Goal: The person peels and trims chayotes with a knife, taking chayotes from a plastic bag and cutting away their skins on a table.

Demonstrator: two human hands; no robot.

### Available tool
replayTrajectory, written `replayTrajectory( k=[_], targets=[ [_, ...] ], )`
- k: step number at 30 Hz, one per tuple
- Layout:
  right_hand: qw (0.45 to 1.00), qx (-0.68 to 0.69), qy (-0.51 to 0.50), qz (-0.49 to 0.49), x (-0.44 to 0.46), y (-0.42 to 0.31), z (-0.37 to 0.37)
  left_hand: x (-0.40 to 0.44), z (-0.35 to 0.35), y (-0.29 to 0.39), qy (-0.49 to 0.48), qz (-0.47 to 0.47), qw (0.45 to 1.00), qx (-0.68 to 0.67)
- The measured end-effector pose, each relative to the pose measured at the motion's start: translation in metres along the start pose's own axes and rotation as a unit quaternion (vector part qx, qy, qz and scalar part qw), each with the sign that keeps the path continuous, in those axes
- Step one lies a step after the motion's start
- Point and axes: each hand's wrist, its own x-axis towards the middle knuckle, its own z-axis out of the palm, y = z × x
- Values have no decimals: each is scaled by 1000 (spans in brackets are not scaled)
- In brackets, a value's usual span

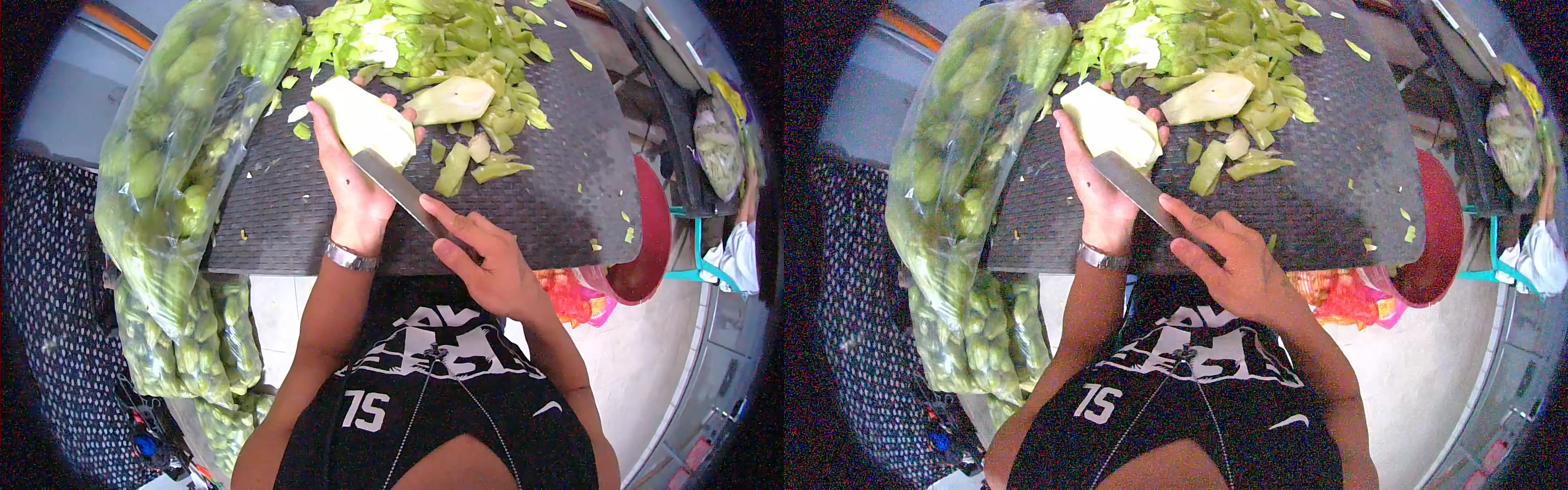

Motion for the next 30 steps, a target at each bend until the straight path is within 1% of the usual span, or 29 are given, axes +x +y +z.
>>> replayTrajectory(
  k=[4, 7, 13, 16, 22, 25, 28, 30],
  targets=[
    [1000, 21, -14, -4, 0, 5, -1, -2, 3, 0, 15, 13, 1000, 14],
    [999, 36, -23, -8, -1, 7, -1, 0, 2, 0, 3, 16, 1000, -4],
    [1000, 13, -15, -15, -1, 5, -1, -10, 13, -1, 14, -16, 1000, -22],
    [999, -5, 2, -34, 0, 7, 1, -14, 3, -2, -27, -28, 997, -62],
    [1000, -14, -7, -23, -8, 1, -1, -25, 4, 1, -16, -13, 998, -59],
    [1000, -3, 0, -22, -11, -1, -1, -24, -2, -4, -43, -15, 995, -84],
    [1000, -9, 3, -21, -13, 0, -1, -26, -4, -9, -48, 8, 996, -75],
    [999, -15, 5, -28, -13, 1, 0, -30, -3, -8, -32, 6, 998, -62]
  ],
)
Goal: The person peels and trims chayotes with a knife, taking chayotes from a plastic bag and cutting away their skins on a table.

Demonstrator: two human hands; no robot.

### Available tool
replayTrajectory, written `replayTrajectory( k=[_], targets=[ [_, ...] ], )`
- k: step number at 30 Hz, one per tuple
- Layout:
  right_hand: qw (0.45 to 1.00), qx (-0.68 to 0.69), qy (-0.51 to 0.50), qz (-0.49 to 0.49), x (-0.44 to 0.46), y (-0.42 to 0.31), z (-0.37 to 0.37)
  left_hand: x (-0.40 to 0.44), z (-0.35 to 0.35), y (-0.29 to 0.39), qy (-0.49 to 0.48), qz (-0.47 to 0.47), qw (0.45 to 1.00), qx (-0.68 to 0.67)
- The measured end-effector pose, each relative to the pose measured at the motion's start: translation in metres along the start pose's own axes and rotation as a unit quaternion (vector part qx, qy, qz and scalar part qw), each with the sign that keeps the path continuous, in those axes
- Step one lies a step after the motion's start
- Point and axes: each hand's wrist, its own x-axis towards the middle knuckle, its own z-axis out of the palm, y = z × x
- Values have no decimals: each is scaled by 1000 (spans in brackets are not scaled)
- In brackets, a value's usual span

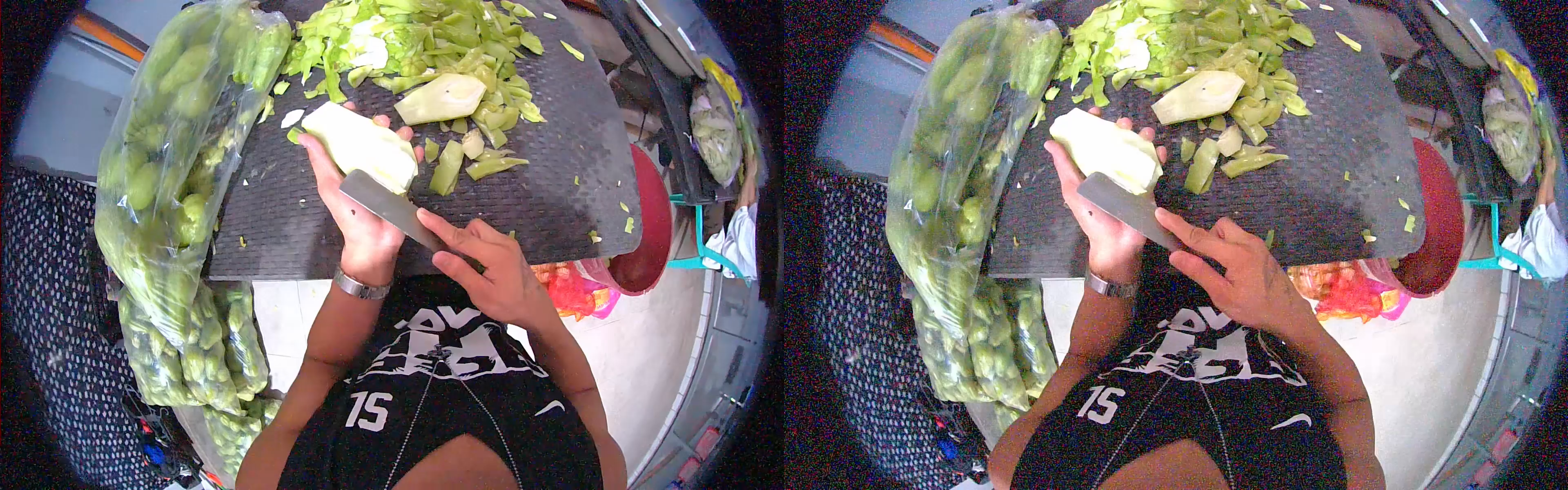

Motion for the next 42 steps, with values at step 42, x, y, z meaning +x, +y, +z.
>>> replayTrajectory(
  k=[42],
  targets=[
    [985, -3, 170, 20, 26, 46, 19, -12, 16, -17, 187, 10, 971, 149]
  ],
)
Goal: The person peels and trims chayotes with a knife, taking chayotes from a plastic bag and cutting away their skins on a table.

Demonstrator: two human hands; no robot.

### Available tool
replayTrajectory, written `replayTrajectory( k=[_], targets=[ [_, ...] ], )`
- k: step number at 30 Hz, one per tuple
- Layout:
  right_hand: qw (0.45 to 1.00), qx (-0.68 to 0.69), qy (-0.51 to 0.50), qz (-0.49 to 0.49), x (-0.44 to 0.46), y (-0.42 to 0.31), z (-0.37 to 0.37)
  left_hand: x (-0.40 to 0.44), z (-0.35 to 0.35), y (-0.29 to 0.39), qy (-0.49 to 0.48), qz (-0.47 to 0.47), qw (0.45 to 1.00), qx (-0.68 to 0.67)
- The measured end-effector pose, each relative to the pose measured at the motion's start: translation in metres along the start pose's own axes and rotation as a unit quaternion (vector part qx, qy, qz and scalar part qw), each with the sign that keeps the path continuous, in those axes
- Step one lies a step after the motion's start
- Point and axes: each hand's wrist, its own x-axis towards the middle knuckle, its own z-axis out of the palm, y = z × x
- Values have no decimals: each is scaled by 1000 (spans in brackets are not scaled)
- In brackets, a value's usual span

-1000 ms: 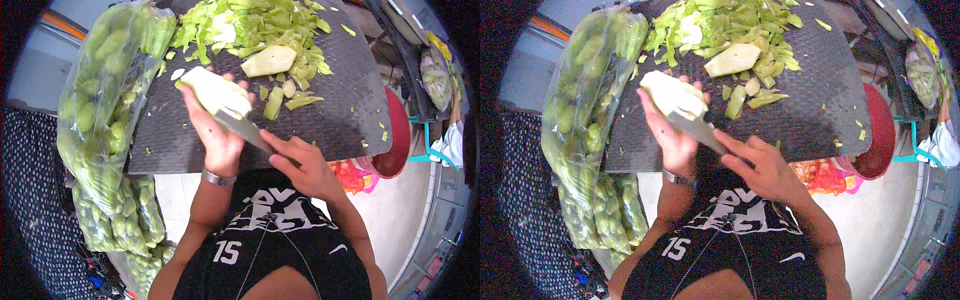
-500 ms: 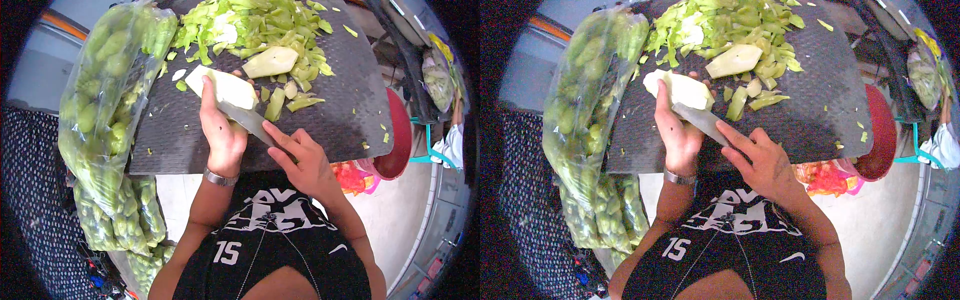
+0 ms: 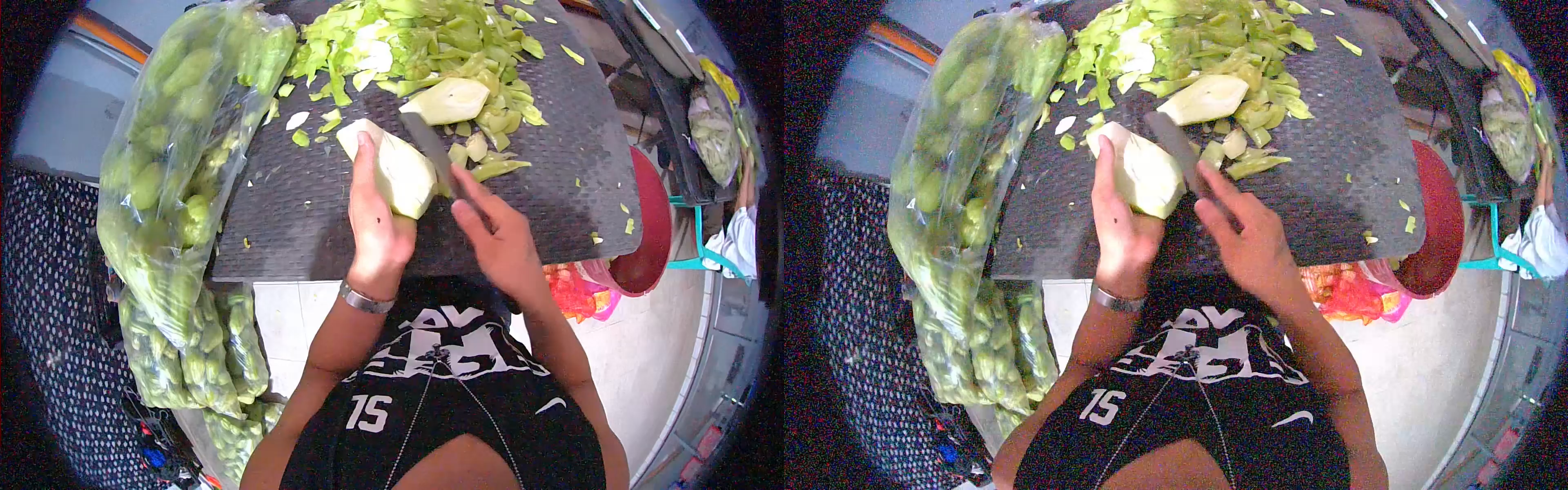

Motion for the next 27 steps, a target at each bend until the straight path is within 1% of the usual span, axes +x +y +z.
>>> replayTrajectory(
  k=[1, 2, 3, 4, 7, 8, 11, 14, 16, 18, 20, 23, 27],
  targets=[
    [998, 47, -8, 40, 5, -6, -4, 3, -8, 4, -31, -54, 998, -21],
    [985, 99, -40, 136, 6, -18, -17, 6, -15, 11, -61, -107, 991, -42],
    [959, 149, -72, 230, 9, -28, -25, 10, -22, 16, -92, -160, 981, -63],
    [949, 191, -62, 242, 10, -25, -26, 12, -28, 18, -101, -194, 969, -117],
    [950, 195, -40, 240, 12, -23, -33, 17, -30, 16, -85, -193, 977, -37],
    [957, 178, -35, 228, 12, -21, -34, 17, -29, 15, -73, -173, 982, -18],
    [953, 181, -23, 241, 10, -21, -36, 13, -16, 25, -64, -190, 980, -17],
    [946, 176, -27, 270, 6, -9, -40, 13, -14, 26, -95, -216, 972, -7],
    [971, 77, -5, 225, 4, 4, -36, 11, -13, 22, -99, -223, 970, 6],
    [989, -34, 23, 145, 1, 10, -34, 9, -12, 21, -100, -228, 969, 11],
    [986, -155, 55, 31, -4, 9, -31, 7, -10, 21, -98, -233, 968, 7],
    [968, -241, -51, 51, -1, -7, -38, 7, -11, 22, -96, -227, 969, -12],
    [942, -323, -48, -73, 6, -8, -46, 6, -15, 25, -91, -196, 976, 9]
  ],
)
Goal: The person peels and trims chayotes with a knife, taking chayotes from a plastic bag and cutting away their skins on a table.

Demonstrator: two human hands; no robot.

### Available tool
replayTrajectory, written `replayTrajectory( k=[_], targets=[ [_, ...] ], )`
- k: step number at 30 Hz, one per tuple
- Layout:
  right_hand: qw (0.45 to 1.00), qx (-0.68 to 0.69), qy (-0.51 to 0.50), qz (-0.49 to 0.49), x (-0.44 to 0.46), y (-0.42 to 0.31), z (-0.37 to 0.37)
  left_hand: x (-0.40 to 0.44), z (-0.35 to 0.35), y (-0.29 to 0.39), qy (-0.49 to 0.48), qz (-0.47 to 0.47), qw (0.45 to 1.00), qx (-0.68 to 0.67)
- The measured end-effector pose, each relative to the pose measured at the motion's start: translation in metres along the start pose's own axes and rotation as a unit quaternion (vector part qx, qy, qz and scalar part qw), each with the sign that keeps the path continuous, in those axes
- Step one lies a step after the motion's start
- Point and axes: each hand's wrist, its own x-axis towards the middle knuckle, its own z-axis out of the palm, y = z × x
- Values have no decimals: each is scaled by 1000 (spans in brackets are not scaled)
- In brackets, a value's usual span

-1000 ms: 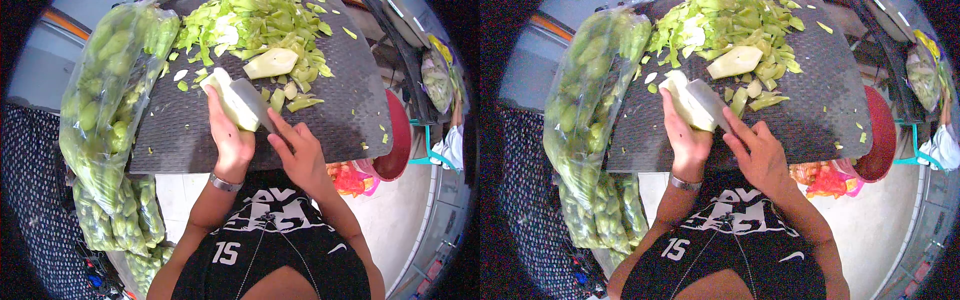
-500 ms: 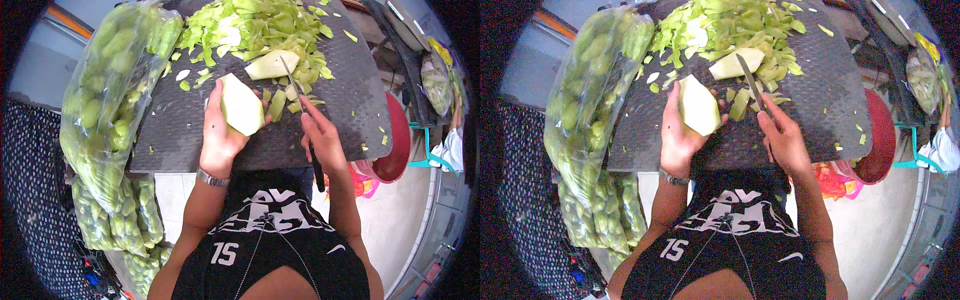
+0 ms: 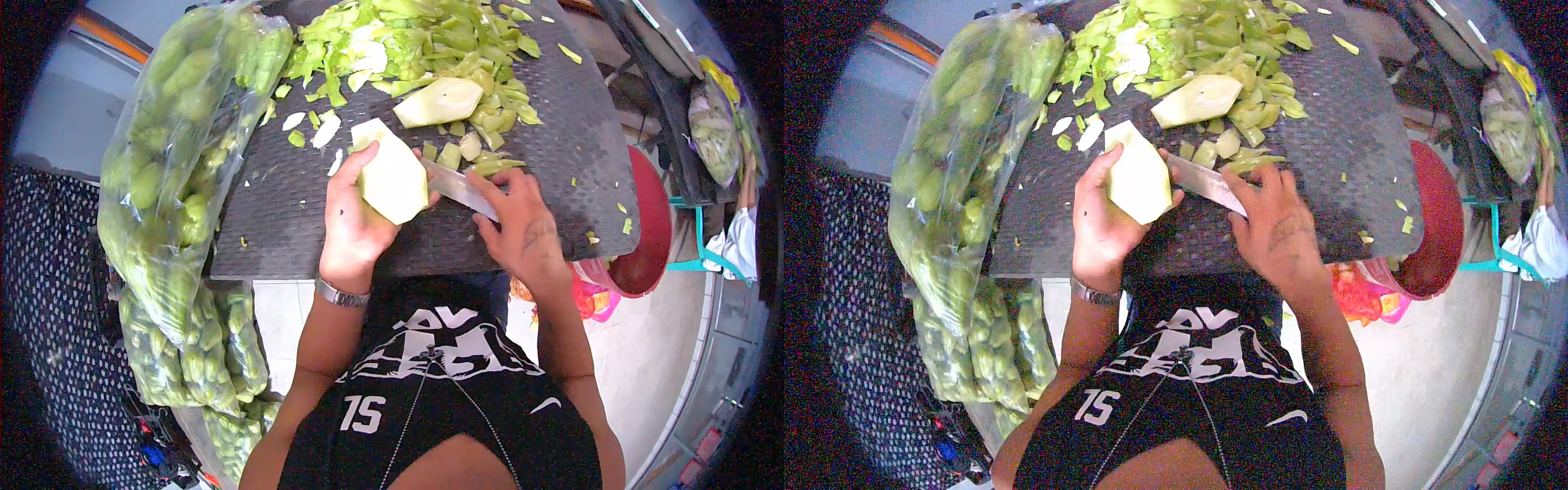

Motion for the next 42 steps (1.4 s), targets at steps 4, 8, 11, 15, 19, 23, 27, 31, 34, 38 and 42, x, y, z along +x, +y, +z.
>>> replayTrajectory(
  k=[4, 8, 11, 15, 19, 23, 27, 31, 34, 38, 42],
  targets=[
    [987, 95, 131, -13, 2, -10, -46, -3, -6, 3, -1, 7, 1000, -1],
    [874, 92, 430, -206, -57, -23, -159, -1, -10, 5, -9, 21, 1000, 2],
    [855, 8, 371, -363, -62, -44, -179, -2, -4, 5, 0, 21, 1000, 10],
    [898, -9, 197, -392, -31, -62, -160, -4, 0, 5, -2, 20, 1000, 4],
    [905, -10, 146, -400, -22, -67, -152, -5, -3, 4, -8, 24, 1000, 8],
    [908, -10, 118, -402, -17, -69, -149, -4, -6, 5, -16, 25, 1000, 11],
    [909, -9, 98, -405, -15, -70, -148, -4, -5, 6, -10, 23, 1000, 11],
    [910, -8, 83, -405, -14, -69, -148, -3, -6, 6, -8, 20, 1000, 4],
    [911, -10, 71, -407, -14, -68, -149, -3, -4, 6, -3, 20, 1000, 5],
    [911, -8, 57, -409, -14, -70, -151, -4, -5, 6, -8, 24, 1000, 8],
    [909, -5, 46, -413, -13, -71, -152, -5, -8, 6, -9, 24, 1000, 3]
  ],
)
